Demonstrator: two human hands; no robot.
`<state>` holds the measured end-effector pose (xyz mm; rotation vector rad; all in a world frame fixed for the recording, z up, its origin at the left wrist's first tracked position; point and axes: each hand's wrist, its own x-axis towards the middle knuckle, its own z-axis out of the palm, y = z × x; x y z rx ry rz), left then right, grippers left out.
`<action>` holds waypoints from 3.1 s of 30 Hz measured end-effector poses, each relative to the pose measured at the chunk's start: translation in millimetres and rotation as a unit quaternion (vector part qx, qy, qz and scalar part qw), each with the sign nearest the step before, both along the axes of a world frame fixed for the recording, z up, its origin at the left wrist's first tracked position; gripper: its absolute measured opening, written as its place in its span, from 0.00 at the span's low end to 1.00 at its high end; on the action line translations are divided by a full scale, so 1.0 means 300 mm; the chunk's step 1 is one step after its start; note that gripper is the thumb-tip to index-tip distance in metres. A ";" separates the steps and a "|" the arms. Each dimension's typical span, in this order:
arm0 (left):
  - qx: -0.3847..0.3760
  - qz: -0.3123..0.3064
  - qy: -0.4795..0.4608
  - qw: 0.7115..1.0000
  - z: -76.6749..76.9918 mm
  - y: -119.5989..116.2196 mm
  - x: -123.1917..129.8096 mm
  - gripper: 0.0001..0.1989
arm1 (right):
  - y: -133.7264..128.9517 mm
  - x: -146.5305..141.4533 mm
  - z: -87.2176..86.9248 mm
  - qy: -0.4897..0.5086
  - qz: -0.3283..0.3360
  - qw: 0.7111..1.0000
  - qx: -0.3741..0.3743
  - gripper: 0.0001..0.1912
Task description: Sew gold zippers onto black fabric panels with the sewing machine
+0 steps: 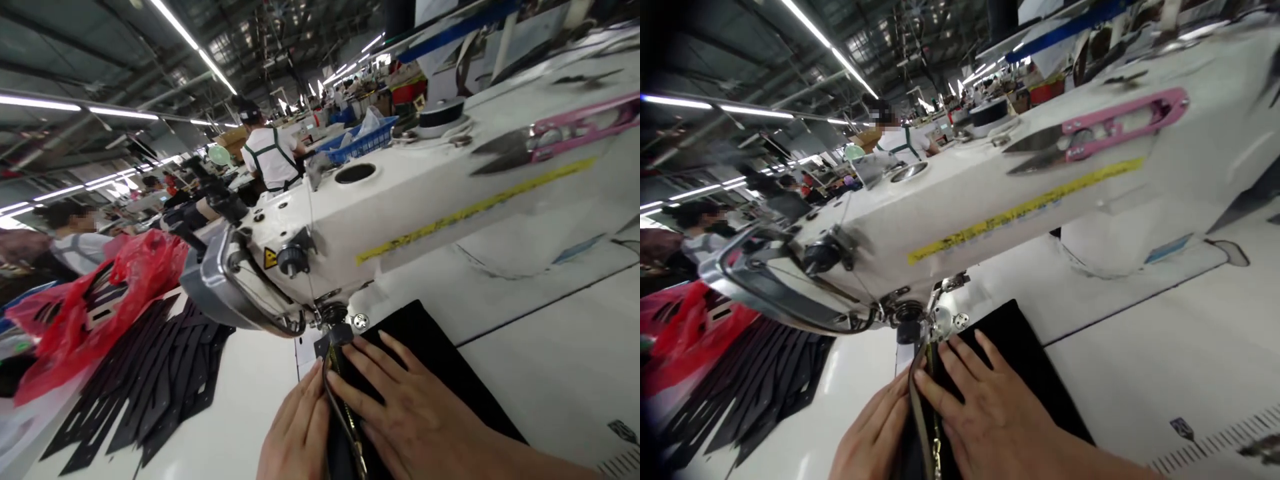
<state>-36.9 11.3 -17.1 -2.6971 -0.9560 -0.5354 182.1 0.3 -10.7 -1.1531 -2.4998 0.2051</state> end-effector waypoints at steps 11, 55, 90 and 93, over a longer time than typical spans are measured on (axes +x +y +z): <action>0.021 -0.019 0.009 1.000 0.004 0.009 -0.010 0.19 | -0.007 -0.008 0.005 0.026 0.000 0.999 -0.018 0.26; 0.029 0.035 -0.121 0.992 0.010 0.078 0.147 0.14 | 0.113 0.044 -0.006 -0.080 0.046 0.971 0.221 0.32; -0.031 0.023 -0.109 0.993 0.038 0.076 0.150 0.12 | 0.099 0.047 0.026 -0.048 0.031 0.996 0.065 0.27; -0.036 0.027 -0.102 0.994 0.042 0.085 0.146 0.11 | 0.103 0.048 0.020 -0.055 0.033 0.995 0.076 0.27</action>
